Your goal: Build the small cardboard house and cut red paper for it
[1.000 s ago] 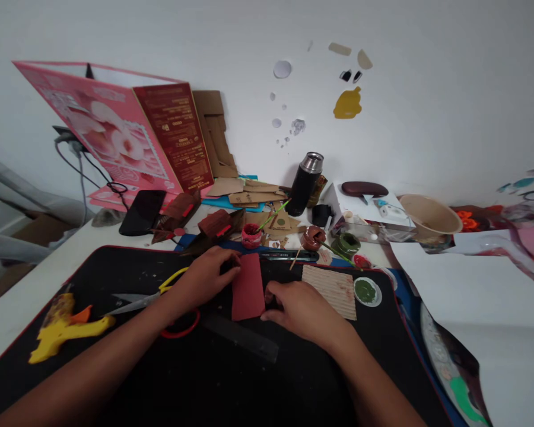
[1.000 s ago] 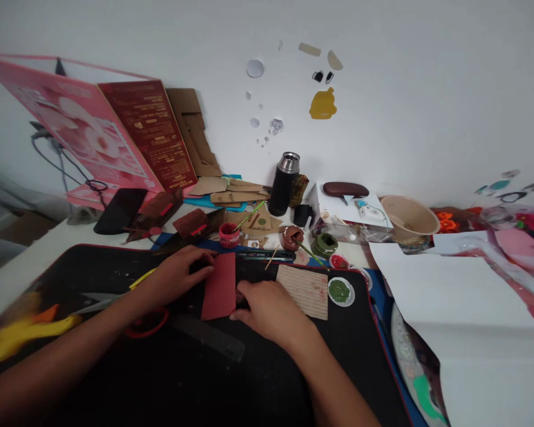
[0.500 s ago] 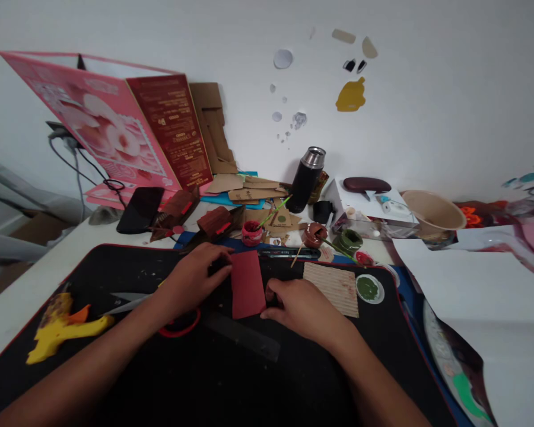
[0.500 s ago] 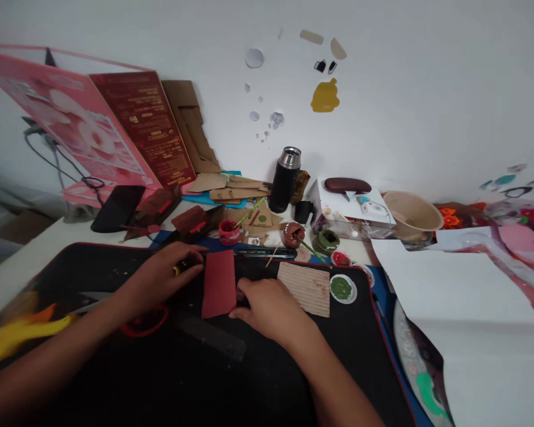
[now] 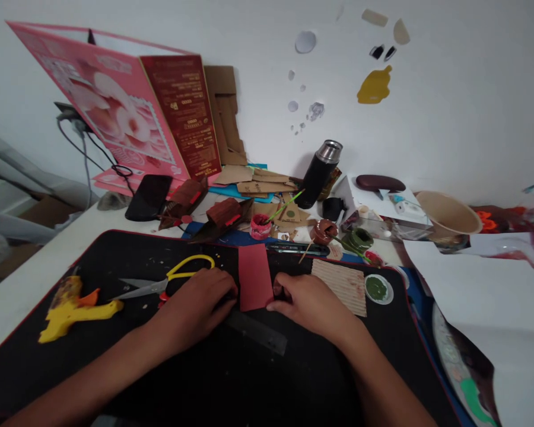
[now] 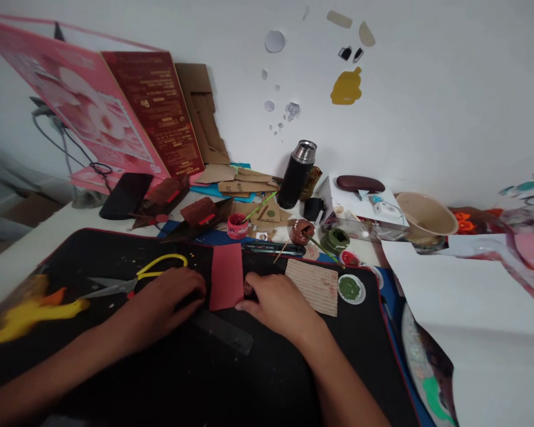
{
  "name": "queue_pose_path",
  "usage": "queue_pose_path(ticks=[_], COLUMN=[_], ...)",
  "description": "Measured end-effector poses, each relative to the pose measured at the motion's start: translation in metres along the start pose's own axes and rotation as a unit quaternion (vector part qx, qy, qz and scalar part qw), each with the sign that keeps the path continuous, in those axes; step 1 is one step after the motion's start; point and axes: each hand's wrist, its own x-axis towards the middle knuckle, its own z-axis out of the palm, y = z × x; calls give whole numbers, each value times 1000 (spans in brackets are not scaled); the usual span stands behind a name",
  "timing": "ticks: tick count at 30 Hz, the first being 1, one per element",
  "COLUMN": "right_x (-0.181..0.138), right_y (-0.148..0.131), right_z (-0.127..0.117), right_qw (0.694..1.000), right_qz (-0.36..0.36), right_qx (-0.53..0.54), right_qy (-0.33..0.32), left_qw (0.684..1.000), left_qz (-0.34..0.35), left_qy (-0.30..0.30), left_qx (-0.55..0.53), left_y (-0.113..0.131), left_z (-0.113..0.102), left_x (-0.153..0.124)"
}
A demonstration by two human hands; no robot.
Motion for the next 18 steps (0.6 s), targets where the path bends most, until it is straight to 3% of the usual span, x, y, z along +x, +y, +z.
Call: queue_pose_path(ticks=[18], right_x=[4], right_y=[-4], right_z=[1], right_qw=[1000], right_qz=[10], right_qx=[-24], right_qy=[-15], left_qw=[999], left_qz=[-13], left_qy=[15], left_qx=[-37], left_y=[2], left_z=[9], left_x=[-18])
